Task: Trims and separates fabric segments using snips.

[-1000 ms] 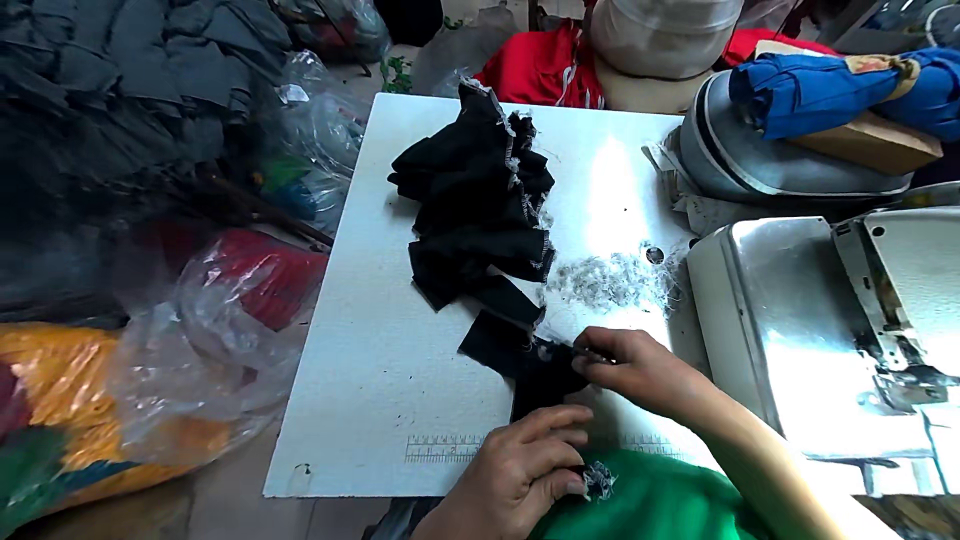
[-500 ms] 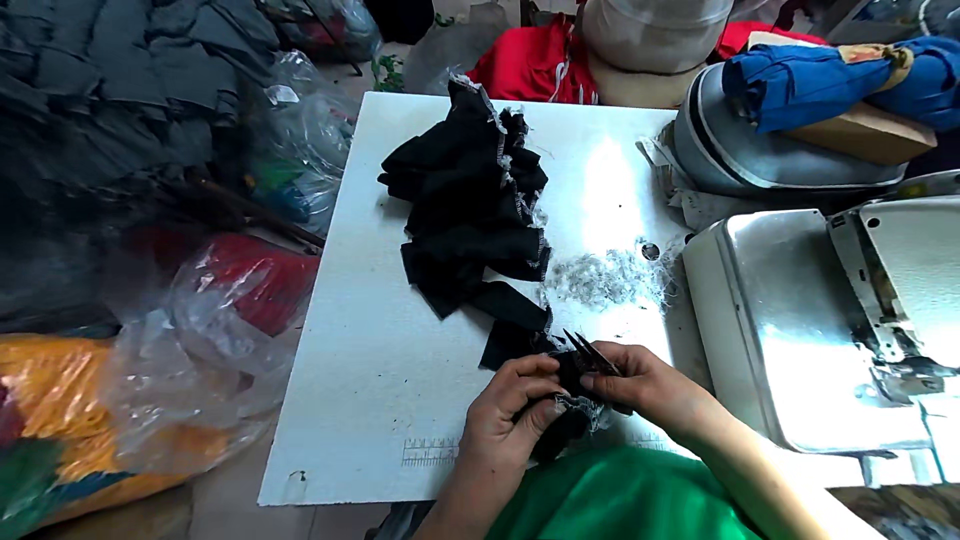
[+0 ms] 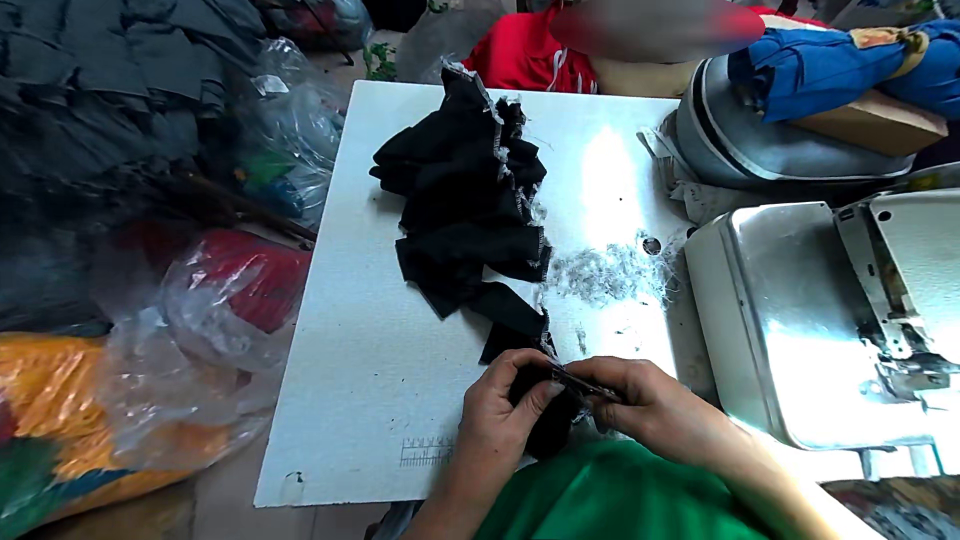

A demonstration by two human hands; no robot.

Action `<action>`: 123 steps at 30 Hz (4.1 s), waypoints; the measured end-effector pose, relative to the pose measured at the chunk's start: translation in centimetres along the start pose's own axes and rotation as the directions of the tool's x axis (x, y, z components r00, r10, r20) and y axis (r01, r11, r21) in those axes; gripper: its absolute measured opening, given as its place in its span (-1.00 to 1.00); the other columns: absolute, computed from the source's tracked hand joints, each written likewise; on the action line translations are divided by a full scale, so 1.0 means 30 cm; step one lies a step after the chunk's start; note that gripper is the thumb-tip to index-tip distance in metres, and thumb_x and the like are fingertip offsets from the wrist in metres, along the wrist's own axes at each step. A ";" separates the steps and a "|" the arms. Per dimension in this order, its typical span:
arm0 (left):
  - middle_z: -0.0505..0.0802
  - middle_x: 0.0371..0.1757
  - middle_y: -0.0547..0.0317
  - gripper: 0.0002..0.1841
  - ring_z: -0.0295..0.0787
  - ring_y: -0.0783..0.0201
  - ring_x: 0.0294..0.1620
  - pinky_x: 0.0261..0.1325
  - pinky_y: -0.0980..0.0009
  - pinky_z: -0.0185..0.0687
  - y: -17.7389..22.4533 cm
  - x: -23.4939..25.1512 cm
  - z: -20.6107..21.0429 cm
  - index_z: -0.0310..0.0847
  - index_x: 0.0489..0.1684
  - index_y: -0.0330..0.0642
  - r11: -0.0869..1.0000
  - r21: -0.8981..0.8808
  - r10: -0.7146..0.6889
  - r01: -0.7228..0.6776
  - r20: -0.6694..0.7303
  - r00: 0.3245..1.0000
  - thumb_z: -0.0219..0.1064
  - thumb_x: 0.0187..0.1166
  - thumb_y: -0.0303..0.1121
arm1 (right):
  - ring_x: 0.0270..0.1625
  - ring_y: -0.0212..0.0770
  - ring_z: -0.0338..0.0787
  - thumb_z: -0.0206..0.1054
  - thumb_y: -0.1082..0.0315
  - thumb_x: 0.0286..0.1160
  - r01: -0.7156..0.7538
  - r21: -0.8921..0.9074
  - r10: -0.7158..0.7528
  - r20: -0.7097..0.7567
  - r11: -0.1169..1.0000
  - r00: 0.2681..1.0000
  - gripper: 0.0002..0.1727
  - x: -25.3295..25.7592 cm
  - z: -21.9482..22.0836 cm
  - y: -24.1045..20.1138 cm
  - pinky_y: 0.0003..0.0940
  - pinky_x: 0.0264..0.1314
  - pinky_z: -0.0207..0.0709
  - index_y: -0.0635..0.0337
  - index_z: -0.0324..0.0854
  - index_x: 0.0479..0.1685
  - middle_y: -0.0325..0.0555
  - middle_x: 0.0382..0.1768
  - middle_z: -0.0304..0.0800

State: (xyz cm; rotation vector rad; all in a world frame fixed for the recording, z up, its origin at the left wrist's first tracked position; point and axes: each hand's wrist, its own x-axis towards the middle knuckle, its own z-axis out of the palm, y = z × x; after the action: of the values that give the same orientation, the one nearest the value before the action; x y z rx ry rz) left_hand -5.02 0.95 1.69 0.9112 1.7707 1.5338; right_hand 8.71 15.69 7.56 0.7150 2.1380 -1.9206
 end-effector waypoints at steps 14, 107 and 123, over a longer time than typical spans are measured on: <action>0.91 -0.01 0.61 -0.81 0.79 0.63 0.13 0.22 0.62 0.70 0.015 0.020 -0.031 0.89 -0.15 0.27 0.995 -0.095 0.031 -0.034 -0.032 0.999 0.42 0.50 0.02 | -0.46 -0.60 0.64 0.29 0.39 0.56 0.041 0.055 -0.004 -0.546 0.998 0.838 -0.76 -0.054 -0.037 0.027 -0.66 -0.39 0.55 0.06 0.73 0.13 -0.40 -0.35 0.75; 0.69 0.50 0.17 -0.65 0.53 0.45 0.58 0.58 0.48 0.53 0.002 -0.014 -0.065 0.73 -0.26 -0.16 0.929 -0.093 0.355 -0.357 0.488 0.797 0.23 0.73 -0.08 | -0.59 -0.59 0.44 0.32 -0.03 0.63 -0.219 0.158 0.251 -0.225 0.963 0.941 -0.65 0.018 -0.025 0.050 -0.61 -0.48 0.33 0.09 0.69 -0.23 -0.44 -0.61 0.52; 0.80 0.03 0.56 -0.76 0.71 0.68 0.10 0.16 0.75 0.62 0.065 0.013 -0.047 0.78 -0.01 0.08 0.928 -0.231 0.344 -0.291 0.241 0.907 0.24 0.71 -0.08 | -0.46 -0.70 0.56 0.31 0.45 0.49 0.235 0.084 -0.201 -0.294 0.968 0.935 -0.87 -0.007 -0.053 0.036 -0.81 -0.40 0.43 0.09 0.74 -0.12 -0.46 -0.46 0.68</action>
State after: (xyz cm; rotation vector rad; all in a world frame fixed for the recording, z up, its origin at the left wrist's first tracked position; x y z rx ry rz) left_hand -6.19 0.63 3.80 1.2968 1.2970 1.6466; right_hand 9.67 17.23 6.92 0.8527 2.3759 -2.1913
